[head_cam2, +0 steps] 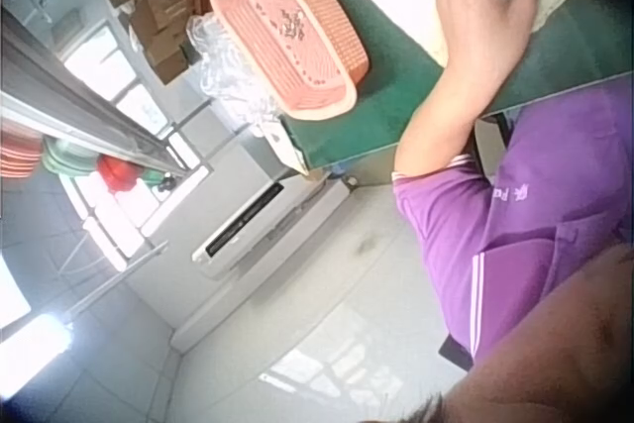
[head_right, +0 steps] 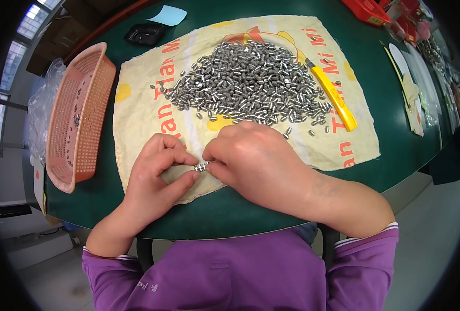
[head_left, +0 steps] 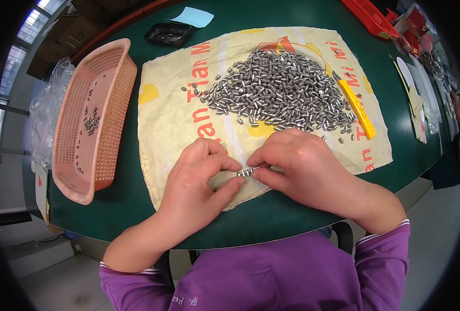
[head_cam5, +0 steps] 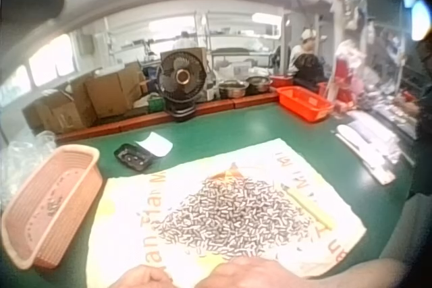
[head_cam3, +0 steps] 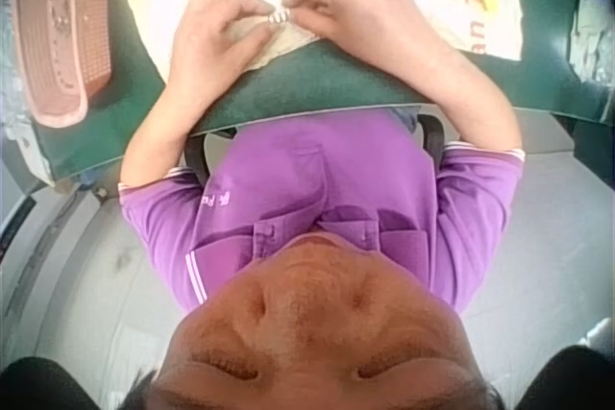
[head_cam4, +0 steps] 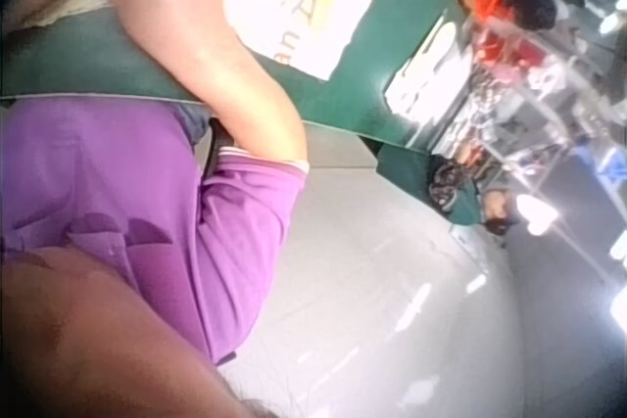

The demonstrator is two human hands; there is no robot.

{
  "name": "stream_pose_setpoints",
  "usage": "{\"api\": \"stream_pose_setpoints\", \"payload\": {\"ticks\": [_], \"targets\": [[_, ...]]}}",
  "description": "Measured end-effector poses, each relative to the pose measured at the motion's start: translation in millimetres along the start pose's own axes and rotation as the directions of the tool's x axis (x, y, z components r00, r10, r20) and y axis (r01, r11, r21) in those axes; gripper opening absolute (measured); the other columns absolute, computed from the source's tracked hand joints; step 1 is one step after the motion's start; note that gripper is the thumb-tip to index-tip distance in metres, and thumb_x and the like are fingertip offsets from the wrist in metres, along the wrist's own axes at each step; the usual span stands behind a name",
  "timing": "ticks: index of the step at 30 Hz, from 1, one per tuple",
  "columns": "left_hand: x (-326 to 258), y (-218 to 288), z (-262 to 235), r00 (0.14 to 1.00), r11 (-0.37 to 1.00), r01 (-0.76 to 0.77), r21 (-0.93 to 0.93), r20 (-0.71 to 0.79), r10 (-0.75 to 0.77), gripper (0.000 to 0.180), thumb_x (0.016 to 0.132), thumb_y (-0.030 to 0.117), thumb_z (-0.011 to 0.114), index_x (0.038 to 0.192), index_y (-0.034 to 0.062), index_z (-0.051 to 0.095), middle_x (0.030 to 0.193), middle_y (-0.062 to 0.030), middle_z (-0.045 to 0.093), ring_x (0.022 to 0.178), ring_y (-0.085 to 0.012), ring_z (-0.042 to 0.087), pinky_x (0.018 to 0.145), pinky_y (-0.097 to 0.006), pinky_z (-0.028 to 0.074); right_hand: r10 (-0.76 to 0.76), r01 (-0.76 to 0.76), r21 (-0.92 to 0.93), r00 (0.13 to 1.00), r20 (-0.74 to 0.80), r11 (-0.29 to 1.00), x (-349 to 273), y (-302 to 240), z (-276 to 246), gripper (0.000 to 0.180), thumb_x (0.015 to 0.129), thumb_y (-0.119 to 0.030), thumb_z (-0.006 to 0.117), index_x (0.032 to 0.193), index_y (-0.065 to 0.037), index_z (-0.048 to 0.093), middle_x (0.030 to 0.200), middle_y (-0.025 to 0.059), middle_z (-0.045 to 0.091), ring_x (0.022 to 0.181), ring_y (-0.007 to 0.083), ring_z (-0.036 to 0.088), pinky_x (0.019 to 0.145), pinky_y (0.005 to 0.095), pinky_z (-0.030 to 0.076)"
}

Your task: Inspecting and sorting small metal components on a workbench.

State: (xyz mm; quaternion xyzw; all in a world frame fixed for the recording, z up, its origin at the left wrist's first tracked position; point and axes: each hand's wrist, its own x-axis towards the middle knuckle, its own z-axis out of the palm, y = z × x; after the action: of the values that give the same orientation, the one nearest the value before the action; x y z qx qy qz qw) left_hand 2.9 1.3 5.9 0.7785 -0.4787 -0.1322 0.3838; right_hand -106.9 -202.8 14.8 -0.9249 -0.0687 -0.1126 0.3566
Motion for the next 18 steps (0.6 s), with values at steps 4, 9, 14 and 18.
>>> {"api": "stream_pose_setpoints", "payload": {"ticks": [4, 9, 14, 18], "targets": [[0.6, 3.4, 4.3, 0.998, 0.999, 0.047, -0.005, -0.038, -0.047, 0.021, 0.075, 0.007, 0.083, 0.092, 0.0060, 0.071, 0.097, -0.0088, 0.060, 0.095, -0.0290, 0.060, 0.081, -0.039, 0.050, 0.001, -0.001, 0.003, 1.000, -0.004, 1.000, -0.2, -0.6, 3.5, 0.011, 0.079, -0.011, 0.077, 0.087, -0.006, 0.073, 0.082, 0.0107, 0.068, 0.080, 0.0323, 0.067, 0.072, 0.0435, 0.055], [1.6, 2.1, 6.6, 0.998, 0.999, 0.032, 0.008, -0.049, -0.031, 0.020, 0.074, 0.006, 0.083, 0.089, 0.0064, 0.071, 0.095, -0.0079, 0.060, 0.093, -0.0294, 0.060, 0.080, -0.039, 0.050, 0.017, -0.017, -0.001, 1.000, -0.013, 1.000, 0.0, -2.4, 8.8, 0.010, 0.078, -0.011, 0.077, 0.083, -0.007, 0.070, 0.078, 0.0090, 0.065, 0.078, 0.0309, 0.066, 0.070, 0.0431, 0.054], [1.0, 2.2, 6.7, 0.998, 1.000, -0.007, -0.001, -0.058, 0.007, 0.021, 0.071, 0.004, 0.083, 0.087, 0.0062, 0.069, 0.091, -0.0073, 0.059, 0.091, -0.0297, 0.060, 0.076, -0.040, 0.049, 0.028, -0.028, 0.028, 1.000, -0.004, 0.999, -0.3, -4.5, 9.5, 0.012, 0.077, -0.011, 0.076, 0.083, -0.008, 0.066, 0.079, 0.0085, 0.064, 0.078, 0.0305, 0.065, 0.070, 0.0426, 0.054], [1.0, 2.0, 6.3, 0.998, 1.000, -0.018, -0.006, -0.054, 0.017, 0.022, 0.070, 0.003, 0.083, 0.087, 0.0060, 0.069, 0.090, -0.0074, 0.059, 0.090, -0.0295, 0.060, 0.075, -0.040, 0.049, 0.025, -0.026, 0.035, 0.999, 0.021, 0.999, -0.7, -5.6, 7.3, 0.013, 0.077, -0.010, 0.076, 0.084, -0.008, 0.065, 0.080, 0.0089, 0.064, 0.079, 0.0307, 0.065, 0.071, 0.0426, 0.054]]}}
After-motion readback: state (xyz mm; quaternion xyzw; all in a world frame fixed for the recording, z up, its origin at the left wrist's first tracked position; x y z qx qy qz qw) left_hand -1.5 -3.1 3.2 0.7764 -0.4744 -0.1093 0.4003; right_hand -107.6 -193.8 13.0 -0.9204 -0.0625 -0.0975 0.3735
